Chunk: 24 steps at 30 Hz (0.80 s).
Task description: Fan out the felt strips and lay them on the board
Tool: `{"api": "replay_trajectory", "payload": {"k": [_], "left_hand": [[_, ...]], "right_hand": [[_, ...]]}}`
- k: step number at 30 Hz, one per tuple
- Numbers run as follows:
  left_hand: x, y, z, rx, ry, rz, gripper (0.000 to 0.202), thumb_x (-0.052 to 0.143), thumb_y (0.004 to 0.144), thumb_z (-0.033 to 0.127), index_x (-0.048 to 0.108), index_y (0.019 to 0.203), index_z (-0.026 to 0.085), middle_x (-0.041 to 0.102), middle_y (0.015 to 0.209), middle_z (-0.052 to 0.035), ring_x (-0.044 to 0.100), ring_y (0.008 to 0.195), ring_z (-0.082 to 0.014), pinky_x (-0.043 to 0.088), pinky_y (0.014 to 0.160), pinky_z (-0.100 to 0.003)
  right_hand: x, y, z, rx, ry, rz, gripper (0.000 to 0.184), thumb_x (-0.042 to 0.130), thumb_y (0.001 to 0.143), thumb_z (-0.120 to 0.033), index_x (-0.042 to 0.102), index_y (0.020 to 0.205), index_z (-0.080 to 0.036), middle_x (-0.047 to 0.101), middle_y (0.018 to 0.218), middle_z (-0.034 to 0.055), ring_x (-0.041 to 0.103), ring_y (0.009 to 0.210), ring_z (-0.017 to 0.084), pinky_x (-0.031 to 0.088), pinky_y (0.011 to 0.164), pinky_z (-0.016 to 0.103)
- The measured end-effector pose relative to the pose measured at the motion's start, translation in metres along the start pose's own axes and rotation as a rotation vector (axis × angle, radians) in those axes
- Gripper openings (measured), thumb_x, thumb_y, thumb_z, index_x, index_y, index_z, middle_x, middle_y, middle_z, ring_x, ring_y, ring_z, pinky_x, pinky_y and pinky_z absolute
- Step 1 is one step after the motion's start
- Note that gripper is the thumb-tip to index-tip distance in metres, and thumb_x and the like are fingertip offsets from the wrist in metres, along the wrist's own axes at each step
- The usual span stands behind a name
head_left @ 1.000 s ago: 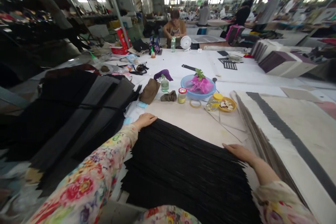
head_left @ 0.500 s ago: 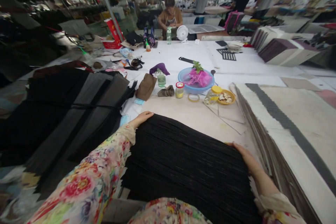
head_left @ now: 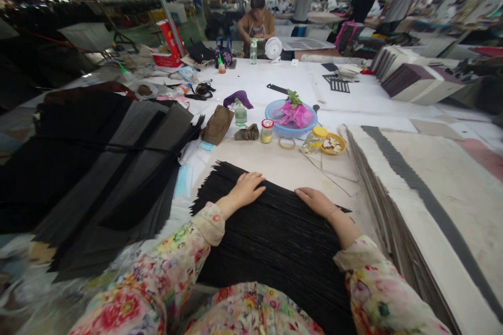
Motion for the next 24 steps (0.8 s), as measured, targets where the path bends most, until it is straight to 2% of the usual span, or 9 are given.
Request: {"api": "replay_trajectory", "payload": {"k": [3, 9, 24], "left_hand": [[0.015, -0.019, 0.014, -0.023, 0.061, 0.023, 0.041, 0.033, 0.088, 0.042, 0.043, 0.124, 0.025, 0.039, 0.135, -0.0033, 0.029, 0.127, -0.0207, 0.021, 0.104, -0.044], [0.034, -0.033, 0.014, -0.056, 0.176, 0.074, 0.046, 0.022, 0.090, 0.042, 0.032, 0.132, 0.025, 0.031, 0.140, -0.0021, 0.021, 0.130, -0.0202, 0.019, 0.105, -0.045], [0.032, -0.034, 0.016, -0.039, 0.182, 0.087, 0.042, 0.024, 0.091, 0.042, 0.034, 0.130, 0.033, 0.030, 0.141, -0.0009, 0.021, 0.130, -0.0207, 0.018, 0.104, -0.045]], "right_hand": [[0.014, 0.012, -0.014, -0.059, -0.007, 0.000, 0.048, 0.030, 0.084, -0.052, 0.060, 0.104, -0.022, 0.062, 0.109, 0.0056, 0.055, 0.101, 0.019, 0.038, 0.092, 0.030], [0.031, 0.024, -0.016, -0.077, -0.038, -0.001, 0.049, 0.037, 0.081, -0.054, 0.055, 0.112, -0.021, 0.057, 0.117, 0.0062, 0.051, 0.108, 0.019, 0.036, 0.095, 0.031], [0.030, 0.024, -0.017, -0.055, -0.085, -0.024, 0.050, 0.030, 0.083, -0.056, 0.058, 0.109, -0.024, 0.061, 0.112, 0.0041, 0.054, 0.103, 0.020, 0.039, 0.091, 0.031]]}}
Point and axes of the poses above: each hand's wrist, its own y-axis towards the middle knuckle, its own x-axis out of the palm, z = x × y, the point moved 2 cm from there along y, towards the middle knuckle
